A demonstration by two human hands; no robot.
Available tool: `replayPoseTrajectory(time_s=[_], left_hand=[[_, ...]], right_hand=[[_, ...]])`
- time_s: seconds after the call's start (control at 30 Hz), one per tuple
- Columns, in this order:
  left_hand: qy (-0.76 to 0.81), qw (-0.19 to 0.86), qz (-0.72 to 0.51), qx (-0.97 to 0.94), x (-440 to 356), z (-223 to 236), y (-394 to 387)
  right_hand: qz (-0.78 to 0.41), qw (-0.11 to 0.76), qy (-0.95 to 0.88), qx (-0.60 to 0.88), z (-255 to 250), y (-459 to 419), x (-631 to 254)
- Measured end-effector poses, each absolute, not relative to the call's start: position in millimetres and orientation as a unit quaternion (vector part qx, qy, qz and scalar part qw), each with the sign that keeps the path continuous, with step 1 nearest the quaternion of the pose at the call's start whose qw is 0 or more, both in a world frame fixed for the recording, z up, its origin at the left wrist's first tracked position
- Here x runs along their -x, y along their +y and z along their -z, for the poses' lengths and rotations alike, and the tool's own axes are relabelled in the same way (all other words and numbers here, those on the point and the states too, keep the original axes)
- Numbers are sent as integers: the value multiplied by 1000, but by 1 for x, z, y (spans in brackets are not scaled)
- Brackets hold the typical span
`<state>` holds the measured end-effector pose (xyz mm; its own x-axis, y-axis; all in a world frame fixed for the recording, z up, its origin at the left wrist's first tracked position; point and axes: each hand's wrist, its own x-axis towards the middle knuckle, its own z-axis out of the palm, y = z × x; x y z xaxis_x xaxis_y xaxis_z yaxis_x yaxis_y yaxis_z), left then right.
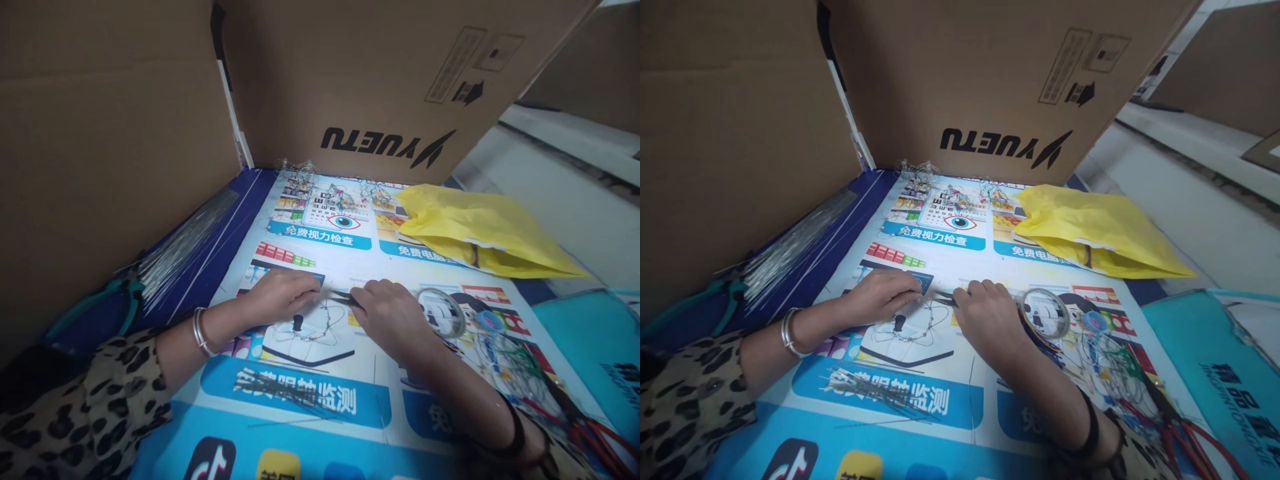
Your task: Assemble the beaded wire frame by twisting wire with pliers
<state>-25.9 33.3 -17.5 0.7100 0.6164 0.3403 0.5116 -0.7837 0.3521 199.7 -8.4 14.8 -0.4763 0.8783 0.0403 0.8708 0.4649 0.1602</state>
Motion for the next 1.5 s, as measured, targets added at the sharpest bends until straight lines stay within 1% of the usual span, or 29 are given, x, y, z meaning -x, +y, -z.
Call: replayPoseTrajectory(time_s=[0.13, 0.33, 0.47, 1.03, 1.5], left_hand=[[304, 94, -226, -921, 24, 16, 31], [316, 95, -232, -915, 23, 15, 29], [324, 94, -225, -914, 23, 19, 30], [290, 111, -212, -927, 24, 20, 31], [292, 119, -238, -919, 25, 20, 29]], right_hand=[[-100, 4, 872, -480, -9, -14, -196], [-141, -12, 877, -459, -1, -14, -191], [-153, -4, 877, -456, -3, -16, -188], [-149, 7, 885, -442, -3, -17, -186], [-149, 22, 888, -433, -2, -18, -187]])
